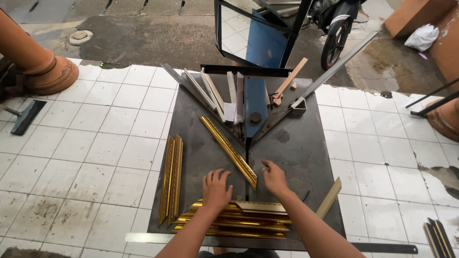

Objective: Sorting and aligning gold-colored frame molding pieces on a miter cutting station in a workshop.

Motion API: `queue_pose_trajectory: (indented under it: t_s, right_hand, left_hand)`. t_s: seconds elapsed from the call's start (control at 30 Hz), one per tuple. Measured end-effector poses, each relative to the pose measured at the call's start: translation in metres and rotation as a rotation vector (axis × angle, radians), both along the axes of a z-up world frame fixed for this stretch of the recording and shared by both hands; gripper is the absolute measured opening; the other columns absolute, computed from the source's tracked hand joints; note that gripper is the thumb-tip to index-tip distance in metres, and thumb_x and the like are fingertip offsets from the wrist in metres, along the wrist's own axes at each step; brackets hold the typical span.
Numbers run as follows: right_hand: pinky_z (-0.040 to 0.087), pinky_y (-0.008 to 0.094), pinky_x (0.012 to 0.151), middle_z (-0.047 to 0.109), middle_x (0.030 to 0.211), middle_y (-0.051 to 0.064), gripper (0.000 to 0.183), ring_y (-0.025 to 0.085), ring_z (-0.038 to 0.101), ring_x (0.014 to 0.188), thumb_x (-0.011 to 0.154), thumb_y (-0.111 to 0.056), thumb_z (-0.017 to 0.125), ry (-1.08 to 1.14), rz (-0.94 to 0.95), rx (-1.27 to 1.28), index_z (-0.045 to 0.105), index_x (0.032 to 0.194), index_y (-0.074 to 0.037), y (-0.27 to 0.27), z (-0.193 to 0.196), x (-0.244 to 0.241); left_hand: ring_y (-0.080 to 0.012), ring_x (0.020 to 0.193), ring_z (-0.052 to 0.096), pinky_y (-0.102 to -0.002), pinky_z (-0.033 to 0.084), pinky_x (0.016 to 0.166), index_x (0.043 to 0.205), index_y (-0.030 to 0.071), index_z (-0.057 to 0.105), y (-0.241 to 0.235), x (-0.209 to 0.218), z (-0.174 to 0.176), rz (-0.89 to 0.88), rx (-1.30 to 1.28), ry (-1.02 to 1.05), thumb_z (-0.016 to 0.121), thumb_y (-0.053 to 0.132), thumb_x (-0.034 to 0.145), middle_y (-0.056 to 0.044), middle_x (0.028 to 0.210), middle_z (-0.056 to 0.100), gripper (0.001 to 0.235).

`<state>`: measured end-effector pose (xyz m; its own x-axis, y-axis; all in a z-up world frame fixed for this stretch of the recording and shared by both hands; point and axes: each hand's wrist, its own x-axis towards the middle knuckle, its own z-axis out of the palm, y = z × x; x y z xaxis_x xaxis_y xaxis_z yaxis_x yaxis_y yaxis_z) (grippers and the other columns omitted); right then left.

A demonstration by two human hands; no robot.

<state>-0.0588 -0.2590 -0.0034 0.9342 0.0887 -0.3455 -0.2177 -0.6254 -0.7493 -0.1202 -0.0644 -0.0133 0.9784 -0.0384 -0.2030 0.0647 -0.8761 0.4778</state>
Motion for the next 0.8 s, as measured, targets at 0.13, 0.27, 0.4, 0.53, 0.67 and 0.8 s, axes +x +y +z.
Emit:
queue_pose_trajectory:
  t_s: [0.13,0.27,0.4,0.53,0.67,0.8]
  right_hand:
    - [0.042,0.05,0.089,0.044,0.127,0.011,0.038,0.031,0.041,0.12,0.088,-0.022,0.045,0.039,0.065,-0.382,0.046,0.125,-0.015,-0.023,-0.018,0.026]
    - [0.033,0.061,0.09,0.032,0.137,0.009,0.044,0.034,0.027,0.127,0.086,-0.029,0.049,0.075,0.101,-0.602,0.043,0.129,-0.02,-0.035,-0.017,0.039]
    - [0.031,0.062,0.091,0.024,0.142,0.007,0.047,0.033,0.021,0.13,0.086,-0.032,0.048,0.1,0.116,-0.657,0.039,0.131,-0.023,-0.037,-0.01,0.047]
    - [0.027,0.061,0.095,0.018,0.144,0.008,0.048,0.032,0.016,0.132,0.087,-0.029,0.048,0.129,0.117,-0.657,0.034,0.133,-0.024,-0.028,0.015,0.043]
    - [0.019,0.062,0.099,0.011,0.146,0.008,0.051,0.032,0.01,0.134,0.09,-0.03,0.044,0.143,0.134,-0.677,0.024,0.136,-0.026,-0.026,0.019,0.037]
    - [0.02,0.06,0.098,0.009,0.146,0.006,0.051,0.03,0.009,0.134,0.09,-0.035,0.04,0.137,0.183,-0.721,0.02,0.137,-0.03,-0.03,0.018,0.037]
  left_hand:
    - [-0.0354,0.129,0.018,-0.058,0.018,0.101,0.135,0.02,0.026,-0.001,0.021,0.042,-0.198,0.141,0.11,0.045,0.036,0.086,-0.009,0.14,0.022,0.055]
    - [-0.0364,0.134,0.005,-0.059,0.008,0.104,0.141,0.025,0.011,0.002,0.036,0.057,-0.401,0.309,0.232,0.023,0.047,0.09,-0.002,0.148,0.005,0.057]
    - [-0.0357,0.134,0.005,-0.058,0.007,0.104,0.142,0.025,0.007,0.011,0.061,0.045,-0.358,0.354,0.215,0.018,0.05,0.089,-0.001,0.148,0.005,0.059]
    - [-0.0351,0.134,0.004,-0.058,0.007,0.105,0.142,0.027,0.005,0.018,0.082,0.032,-0.326,0.408,0.189,0.017,0.054,0.088,0.0,0.148,0.003,0.061]
    - [-0.0345,0.135,0.003,-0.058,0.007,0.105,0.142,0.029,0.002,0.02,0.09,0.032,-0.33,0.42,0.211,0.022,0.054,0.087,0.001,0.148,0.0,0.063]
    - [-0.0347,0.135,0.001,-0.058,0.008,0.105,0.142,0.029,0.0,0.02,0.091,0.034,-0.319,0.398,0.233,0.022,0.053,0.087,0.002,0.148,-0.002,0.064]
